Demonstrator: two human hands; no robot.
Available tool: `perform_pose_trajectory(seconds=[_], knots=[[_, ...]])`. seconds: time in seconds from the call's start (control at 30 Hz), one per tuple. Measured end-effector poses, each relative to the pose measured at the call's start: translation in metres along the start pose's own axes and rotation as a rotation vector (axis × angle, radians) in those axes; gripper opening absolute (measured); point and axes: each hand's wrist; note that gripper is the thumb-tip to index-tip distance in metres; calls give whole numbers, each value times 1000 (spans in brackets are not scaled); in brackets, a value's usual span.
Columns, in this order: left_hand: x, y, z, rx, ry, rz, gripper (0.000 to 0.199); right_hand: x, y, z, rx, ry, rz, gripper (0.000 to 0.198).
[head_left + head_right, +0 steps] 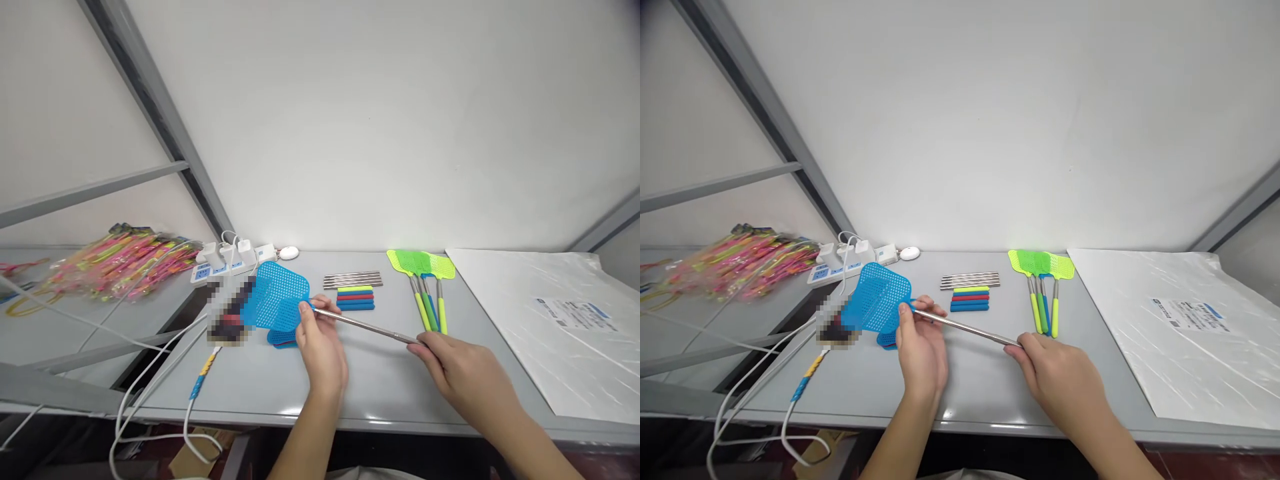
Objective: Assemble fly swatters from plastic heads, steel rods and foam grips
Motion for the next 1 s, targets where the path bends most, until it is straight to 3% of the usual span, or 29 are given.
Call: perform_pose_trajectory(seconds=[0.23,0.4,0.47,0.57,0.7,0.8,0.87,1.0], knots=[[1,-6,18,-41,-26,66,34,6,-12,9,121,5,-44,44],[-12,-11,20,12,-57,99,32,4,-23,3,427,-400,-66,44],[-22,-14,16,31,-31,110,29,8,-25,1,491,-522,-25,42],[-35,-20,10,-27,17,130,32,13,-25,-7,451,-450,53,36],[-44,-28,8,-86,27,85,38,11,-21,-25,221,-243,105,27],[-50,-32,10,-59,33,39,38,7,-18,-29,155,-299,65,31],[-52,-30,10,-10,32,4,39,9,-17,-24,294,-505,21,35],[-40,-6,1,138,-8,31,41,26,-23,-11,877,-1285,-81,47]])
Point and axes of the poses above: each hand's wrist, its own y-axis away from the middle knuckle, its own z-axis out of the back of the hand, x = y × z, and after that the axes turned 10 degrees about y, right-handed
